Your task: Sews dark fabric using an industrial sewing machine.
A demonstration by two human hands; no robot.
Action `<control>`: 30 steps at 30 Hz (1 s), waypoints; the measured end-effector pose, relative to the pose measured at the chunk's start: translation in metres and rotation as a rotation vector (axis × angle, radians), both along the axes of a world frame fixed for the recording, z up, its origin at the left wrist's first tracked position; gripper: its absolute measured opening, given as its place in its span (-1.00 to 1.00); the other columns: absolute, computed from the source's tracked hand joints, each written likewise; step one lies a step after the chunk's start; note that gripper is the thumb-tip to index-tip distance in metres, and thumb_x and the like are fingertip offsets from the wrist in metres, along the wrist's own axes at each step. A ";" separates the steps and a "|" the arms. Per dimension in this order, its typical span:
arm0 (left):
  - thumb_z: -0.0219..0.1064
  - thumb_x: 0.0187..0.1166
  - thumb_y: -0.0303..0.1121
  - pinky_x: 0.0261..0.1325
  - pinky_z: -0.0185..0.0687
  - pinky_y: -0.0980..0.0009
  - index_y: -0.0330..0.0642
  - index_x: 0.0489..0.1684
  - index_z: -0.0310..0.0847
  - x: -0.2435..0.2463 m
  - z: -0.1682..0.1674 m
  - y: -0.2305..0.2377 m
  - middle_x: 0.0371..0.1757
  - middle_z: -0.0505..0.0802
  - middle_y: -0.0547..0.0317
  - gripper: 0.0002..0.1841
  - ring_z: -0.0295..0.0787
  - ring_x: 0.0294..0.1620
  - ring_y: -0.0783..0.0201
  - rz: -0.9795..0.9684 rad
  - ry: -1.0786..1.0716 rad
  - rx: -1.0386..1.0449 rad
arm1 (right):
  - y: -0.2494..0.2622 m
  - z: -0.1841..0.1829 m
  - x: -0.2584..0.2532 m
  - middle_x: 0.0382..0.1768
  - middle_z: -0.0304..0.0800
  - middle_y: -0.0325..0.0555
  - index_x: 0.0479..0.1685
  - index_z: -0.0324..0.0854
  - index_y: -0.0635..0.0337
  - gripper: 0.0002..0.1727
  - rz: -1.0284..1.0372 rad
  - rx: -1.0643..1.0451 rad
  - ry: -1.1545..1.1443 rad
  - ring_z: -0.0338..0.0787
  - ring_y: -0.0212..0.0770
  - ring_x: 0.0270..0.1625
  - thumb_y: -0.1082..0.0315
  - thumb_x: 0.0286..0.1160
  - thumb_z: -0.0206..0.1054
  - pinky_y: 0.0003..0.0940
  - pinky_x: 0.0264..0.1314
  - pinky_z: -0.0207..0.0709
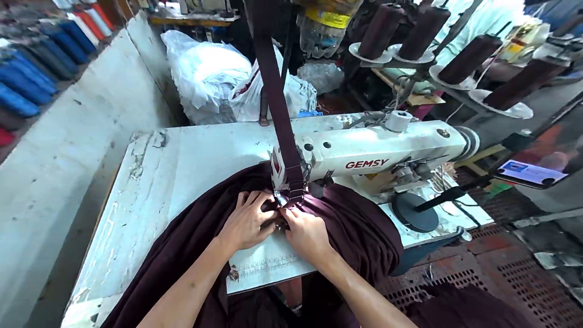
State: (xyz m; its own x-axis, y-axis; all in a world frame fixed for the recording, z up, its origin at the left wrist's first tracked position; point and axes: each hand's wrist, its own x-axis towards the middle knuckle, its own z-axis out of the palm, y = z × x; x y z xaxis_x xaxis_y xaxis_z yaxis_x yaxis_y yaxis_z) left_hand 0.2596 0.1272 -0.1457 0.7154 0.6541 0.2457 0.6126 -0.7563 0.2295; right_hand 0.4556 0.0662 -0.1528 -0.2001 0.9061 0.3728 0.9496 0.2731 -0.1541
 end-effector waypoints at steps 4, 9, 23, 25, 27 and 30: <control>0.17 0.65 0.03 0.51 0.37 -0.03 0.14 -0.03 0.78 -0.001 -0.006 0.020 0.28 0.80 0.26 -0.69 0.63 0.41 0.17 0.088 -0.195 -0.001 | 0.007 -0.001 0.006 -0.40 0.83 -0.08 -0.17 0.83 0.06 -0.79 0.063 0.027 -0.044 0.81 -0.03 -0.51 0.37 0.23 0.39 -0.05 -0.59 0.58; -0.02 0.81 -0.02 0.52 0.39 0.04 0.02 0.17 0.75 -0.003 -0.005 0.054 0.26 0.83 0.23 -0.58 0.66 0.41 0.21 0.202 -0.182 -0.026 | 0.027 0.010 0.048 -0.30 0.89 0.01 0.07 0.87 -0.01 -0.68 0.085 -0.061 0.024 0.90 0.12 -0.32 0.19 0.44 0.34 0.19 -0.41 0.68; 0.38 0.60 -0.02 0.44 0.36 -0.15 0.14 -0.07 0.87 0.022 -0.009 0.105 0.24 0.76 0.09 -0.77 0.61 0.35 -0.03 0.510 -0.222 -0.020 | 0.080 0.003 0.068 0.07 0.87 -0.04 0.16 0.74 0.32 -0.55 0.144 -0.282 0.541 0.77 -0.43 0.23 0.12 0.48 0.45 -0.50 0.42 0.55; 0.37 0.62 -0.02 0.40 0.39 -0.19 0.09 -0.08 0.87 0.026 -0.007 0.112 0.23 0.77 0.05 -0.75 0.63 0.34 -0.06 0.488 -0.255 -0.034 | 0.075 0.017 0.066 0.22 0.81 0.04 0.29 0.67 0.35 -0.52 0.131 -0.505 0.493 0.72 -0.36 0.35 0.11 0.65 0.33 -0.46 0.52 0.47; 0.36 0.63 -0.01 0.36 0.41 -0.17 0.06 -0.10 0.88 0.028 -0.006 0.116 0.21 0.79 0.06 -0.73 0.65 0.30 -0.05 0.452 -0.284 -0.044 | 0.070 0.024 0.064 0.29 0.76 0.06 0.36 0.62 0.35 -0.52 0.109 -0.586 0.516 0.68 -0.36 0.40 0.13 0.70 0.29 -0.48 0.54 0.45; 0.36 0.62 -0.04 0.39 0.40 -0.14 0.09 -0.10 0.89 0.023 -0.008 0.114 0.17 0.81 0.16 -0.76 0.66 0.28 0.03 0.395 -0.316 -0.080 | 0.085 0.005 0.055 0.23 0.82 0.15 0.28 0.72 0.29 -0.52 0.086 -0.437 0.227 0.74 -0.08 0.38 0.07 0.67 0.25 -0.14 0.52 0.47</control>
